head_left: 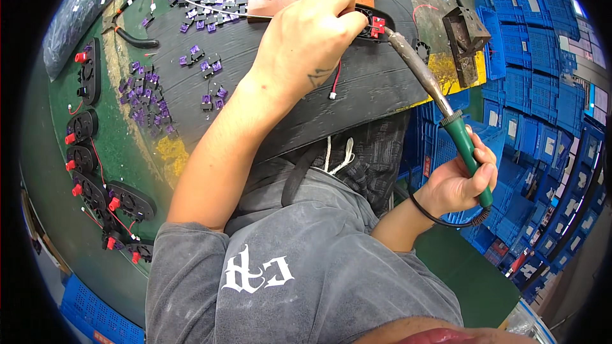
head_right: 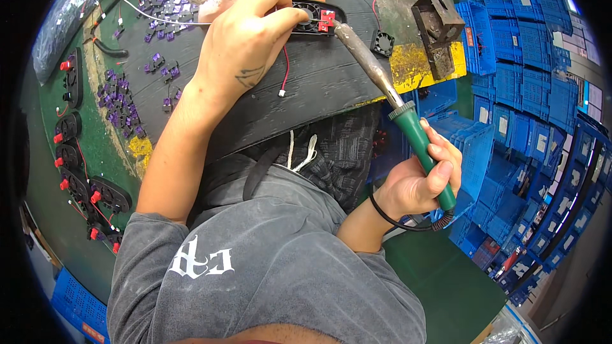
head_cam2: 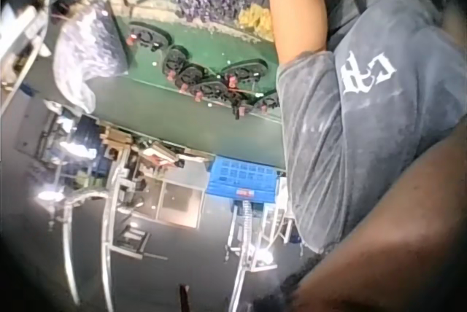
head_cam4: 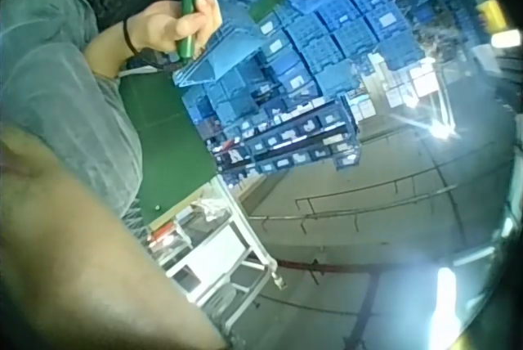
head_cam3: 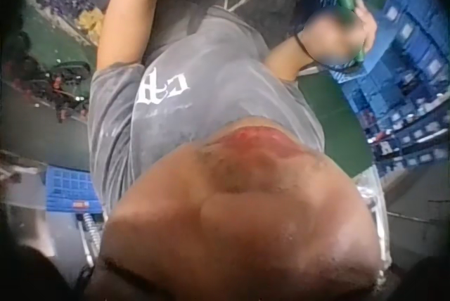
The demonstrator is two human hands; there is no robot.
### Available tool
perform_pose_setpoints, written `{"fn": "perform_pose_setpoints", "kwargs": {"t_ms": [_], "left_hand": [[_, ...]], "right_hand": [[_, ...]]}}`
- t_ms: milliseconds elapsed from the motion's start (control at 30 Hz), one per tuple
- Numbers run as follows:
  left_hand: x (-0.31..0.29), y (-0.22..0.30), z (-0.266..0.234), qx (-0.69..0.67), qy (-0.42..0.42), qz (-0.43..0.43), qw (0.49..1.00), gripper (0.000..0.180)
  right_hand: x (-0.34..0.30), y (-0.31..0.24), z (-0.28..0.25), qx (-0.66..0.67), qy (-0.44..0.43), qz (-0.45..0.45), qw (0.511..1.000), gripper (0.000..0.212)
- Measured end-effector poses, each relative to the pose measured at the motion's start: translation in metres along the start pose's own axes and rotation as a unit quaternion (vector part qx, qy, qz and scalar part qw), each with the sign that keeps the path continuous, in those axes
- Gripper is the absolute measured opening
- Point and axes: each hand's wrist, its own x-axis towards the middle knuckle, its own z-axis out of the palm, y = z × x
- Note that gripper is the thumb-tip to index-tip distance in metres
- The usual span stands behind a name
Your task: Soldering wires and assembling housing components for small electronic fan units at a factory workbench.
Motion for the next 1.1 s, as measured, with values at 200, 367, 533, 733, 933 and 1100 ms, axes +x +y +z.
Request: {"fn": "perform_pose_setpoints", "kwargs": {"t_ms": [200,367,533,733,933,1100], "left_hand": [[0.0006,0.0008,0.0011,-0.001,0.002,0.002,1.000,0.014],[-0.0002,0.0016,0.0012,-0.006,-0.002,-0.003,1.000,0.015],[0.0000,0.0022,0.0004,-0.004,-0.002,-0.002,1.000,0.016],[-0.0010,0.0025,0.0029,-0.012,0.006,-0.001,1.000,0.016],[-0.0013,0.0036,0.0039,-0.015,-0.003,-0.002,1.000,0.016],[-0.0011,0.0028,0.0034,-0.011,0.000,-0.003,1.000,0.016]], "right_hand": [[0.0005,-0.0015,0.0011,0.000,-0.001,0.000,1.000,0.030],[-0.0015,-0.0017,0.0032,0.004,-0.005,0.001,1.000,0.030],[-0.0011,-0.0025,0.0054,0.008,-0.015,-0.002,1.000,0.029],[-0.0007,-0.0018,0.0070,0.010,-0.020,-0.006,1.000,0.029],[-0.0025,-0.0049,0.0027,0.012,-0.037,0.014,0.999,0.028],[-0.0032,-0.0047,0.0016,0.011,-0.038,0.013,0.999,0.028]]}}
